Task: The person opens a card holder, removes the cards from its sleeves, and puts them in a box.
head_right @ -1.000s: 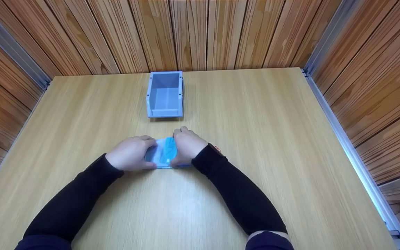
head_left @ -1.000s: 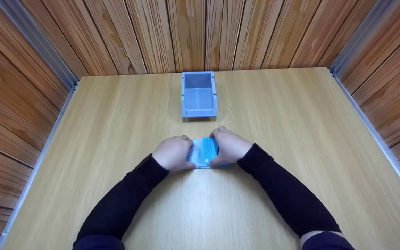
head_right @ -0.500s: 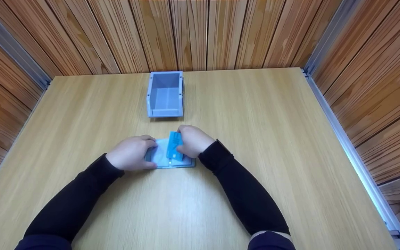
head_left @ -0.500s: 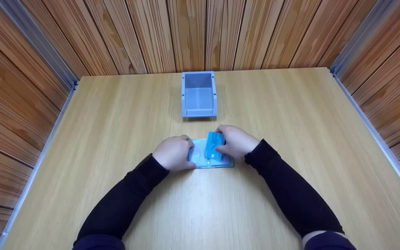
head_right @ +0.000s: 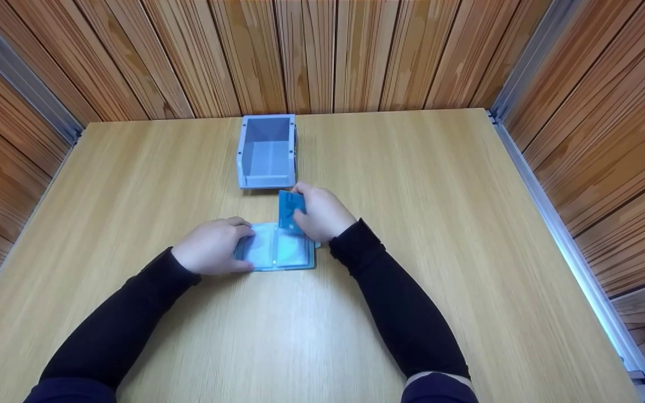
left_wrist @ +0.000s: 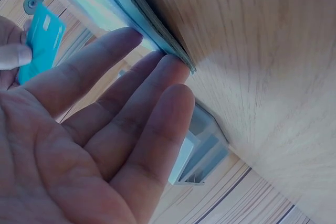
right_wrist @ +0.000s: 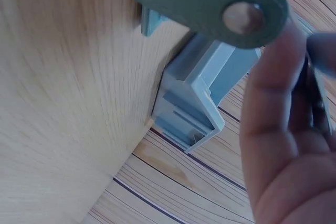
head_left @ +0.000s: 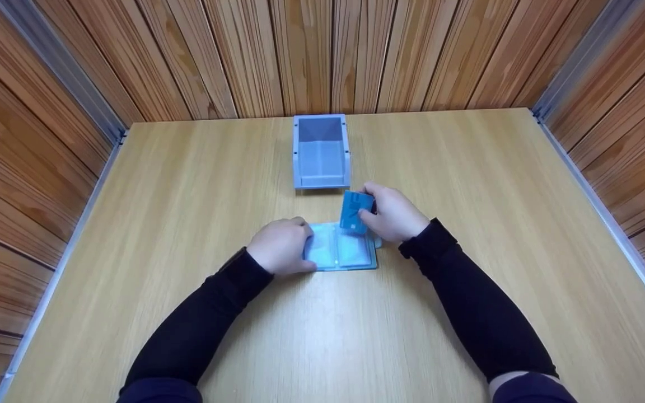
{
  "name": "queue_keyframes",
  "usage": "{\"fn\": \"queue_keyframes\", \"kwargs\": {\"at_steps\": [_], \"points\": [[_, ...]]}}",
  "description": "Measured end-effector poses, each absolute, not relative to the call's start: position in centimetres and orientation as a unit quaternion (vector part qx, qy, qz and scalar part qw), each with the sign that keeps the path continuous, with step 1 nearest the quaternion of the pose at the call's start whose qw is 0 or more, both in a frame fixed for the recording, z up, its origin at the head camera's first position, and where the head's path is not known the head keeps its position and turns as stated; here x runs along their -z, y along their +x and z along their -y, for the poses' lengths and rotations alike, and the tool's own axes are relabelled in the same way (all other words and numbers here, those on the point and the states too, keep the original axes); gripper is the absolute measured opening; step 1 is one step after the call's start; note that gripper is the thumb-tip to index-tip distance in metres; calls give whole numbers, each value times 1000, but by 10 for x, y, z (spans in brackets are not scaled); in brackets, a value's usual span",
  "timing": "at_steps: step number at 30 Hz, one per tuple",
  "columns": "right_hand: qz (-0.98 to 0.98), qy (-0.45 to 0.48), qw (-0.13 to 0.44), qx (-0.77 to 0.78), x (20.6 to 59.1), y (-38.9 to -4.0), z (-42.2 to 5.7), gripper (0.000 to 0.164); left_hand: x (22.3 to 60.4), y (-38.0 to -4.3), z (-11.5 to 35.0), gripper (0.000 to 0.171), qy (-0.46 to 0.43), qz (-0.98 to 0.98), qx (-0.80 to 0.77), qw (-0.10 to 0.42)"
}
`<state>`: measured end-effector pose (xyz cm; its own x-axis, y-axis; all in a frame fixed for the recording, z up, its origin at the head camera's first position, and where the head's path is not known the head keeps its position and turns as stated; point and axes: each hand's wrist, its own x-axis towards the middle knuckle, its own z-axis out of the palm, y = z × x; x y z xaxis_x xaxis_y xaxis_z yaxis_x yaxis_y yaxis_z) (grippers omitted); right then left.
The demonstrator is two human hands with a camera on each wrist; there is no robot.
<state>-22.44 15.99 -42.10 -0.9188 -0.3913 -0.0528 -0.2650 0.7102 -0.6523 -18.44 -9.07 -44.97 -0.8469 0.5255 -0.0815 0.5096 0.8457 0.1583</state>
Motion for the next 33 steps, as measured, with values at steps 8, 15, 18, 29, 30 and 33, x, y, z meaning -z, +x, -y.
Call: {"fn": "queue_keyframes", "kwargs": {"at_steps": [8,15,18,29,30,33], "points": [[-888,-155,17,433,417,-225,-162,20,451,-184,91,51,278,-957,-62,48],[-852,-143,-25,502,410,-227,-163,29,450,-183,89,50,279,-957,-62,46],[-853,-136,-26,504,403,-233,-160,31,450,-184,88,51,280,-957,-61,45],[-888,-146,23,435,370,-292,-112,49,451,-183,90,53,281,-957,-56,34],[-895,-134,35,424,371,-298,-107,52,451,-183,89,53,281,-957,-56,35],[-910,-96,70,397,377,-313,-91,59,451,-183,88,54,283,-957,-58,37]]}}
